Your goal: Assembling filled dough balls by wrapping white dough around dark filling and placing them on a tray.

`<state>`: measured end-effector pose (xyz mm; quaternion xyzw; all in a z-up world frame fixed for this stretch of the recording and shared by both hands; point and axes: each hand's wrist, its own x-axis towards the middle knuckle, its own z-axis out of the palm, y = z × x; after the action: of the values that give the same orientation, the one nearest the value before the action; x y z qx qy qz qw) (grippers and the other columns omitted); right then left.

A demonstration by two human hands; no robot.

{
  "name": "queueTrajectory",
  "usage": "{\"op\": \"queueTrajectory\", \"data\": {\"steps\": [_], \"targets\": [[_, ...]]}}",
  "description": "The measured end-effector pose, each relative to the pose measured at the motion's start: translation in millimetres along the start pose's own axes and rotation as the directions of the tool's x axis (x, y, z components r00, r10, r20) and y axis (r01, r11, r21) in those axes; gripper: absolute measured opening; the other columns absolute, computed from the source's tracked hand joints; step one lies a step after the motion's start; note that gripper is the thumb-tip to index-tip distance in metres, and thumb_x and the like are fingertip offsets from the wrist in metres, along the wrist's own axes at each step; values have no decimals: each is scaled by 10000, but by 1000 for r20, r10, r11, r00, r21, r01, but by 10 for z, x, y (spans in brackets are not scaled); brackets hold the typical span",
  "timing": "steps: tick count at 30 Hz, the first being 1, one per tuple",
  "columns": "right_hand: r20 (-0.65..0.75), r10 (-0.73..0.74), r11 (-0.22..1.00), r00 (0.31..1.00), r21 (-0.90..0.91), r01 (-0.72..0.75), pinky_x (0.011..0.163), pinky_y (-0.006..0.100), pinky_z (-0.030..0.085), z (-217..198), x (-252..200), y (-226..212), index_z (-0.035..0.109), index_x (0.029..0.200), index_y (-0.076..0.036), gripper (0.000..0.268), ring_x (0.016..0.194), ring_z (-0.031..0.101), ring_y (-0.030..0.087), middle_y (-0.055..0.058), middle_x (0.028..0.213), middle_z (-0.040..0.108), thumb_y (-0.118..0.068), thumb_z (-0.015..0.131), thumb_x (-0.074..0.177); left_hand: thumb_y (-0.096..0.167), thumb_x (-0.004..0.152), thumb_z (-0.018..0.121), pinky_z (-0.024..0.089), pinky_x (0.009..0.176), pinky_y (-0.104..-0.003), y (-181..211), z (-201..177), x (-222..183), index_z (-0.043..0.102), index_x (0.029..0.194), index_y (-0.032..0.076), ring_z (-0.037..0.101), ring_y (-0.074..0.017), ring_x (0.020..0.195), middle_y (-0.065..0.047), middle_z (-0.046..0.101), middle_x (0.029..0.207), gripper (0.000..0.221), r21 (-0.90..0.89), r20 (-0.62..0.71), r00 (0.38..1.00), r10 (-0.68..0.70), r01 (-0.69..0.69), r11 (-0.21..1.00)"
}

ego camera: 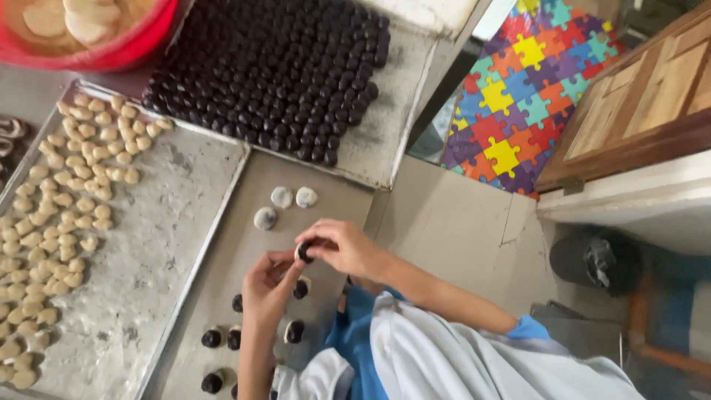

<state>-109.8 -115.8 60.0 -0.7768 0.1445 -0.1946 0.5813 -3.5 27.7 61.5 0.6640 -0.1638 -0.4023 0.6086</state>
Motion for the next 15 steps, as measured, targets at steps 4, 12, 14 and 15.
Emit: {"op": "queueTrajectory", "data": {"steps": [4, 12, 14, 15], "targets": [[13, -7, 992, 1000, -128, 8, 631, 235, 573, -53, -32, 49, 653, 1078, -106, 219, 807, 664, 205, 53, 932, 619, -78, 652, 862, 106, 762, 763, 563, 729, -339, -72, 48, 177, 644, 1040, 7, 683, -223, 833, -138, 681, 917, 318, 56, 59, 998, -6, 2, 998], [-21, 15, 948, 1000, -318, -21, 671, 362, 540, 130, -28, 612, 625, 972, -109, 136, 767, 633, 311, 68, 822, 564, -111, 658, 840, 156, 789, 708, 578, 655, -270, -218, 70, 306, 711, 977, 150, 706, -178, 714, -57, 706, 858, 188, 522, 3, 999, 50, -44, 852], [-38, 36, 938, 999, -345, -47, 668, 357, 536, 147, -16, 743, 612, 943, -127, 150, 749, 630, 291, 56, 810, 546, -112, 680, 811, 146, 752, 746, 582, 680, -287, -215, 112, 285, 705, 1016, 124, 698, -227, 765, -93, 687, 903, 268, 493, 5, 997, 72, -65, 867], [-52, 63, 928, 997, -364, -78, 664, 351, 531, 175, -17, 794, 599, 914, -144, 171, 732, 628, 271, 43, 797, 529, -114, 702, 781, 136, 716, 783, 586, 706, -304, -205, 118, 250, 698, 1056, 98, 692, -276, 817, -128, 670, 948, 352, 468, 0, 996, 87, -77, 881]]}}
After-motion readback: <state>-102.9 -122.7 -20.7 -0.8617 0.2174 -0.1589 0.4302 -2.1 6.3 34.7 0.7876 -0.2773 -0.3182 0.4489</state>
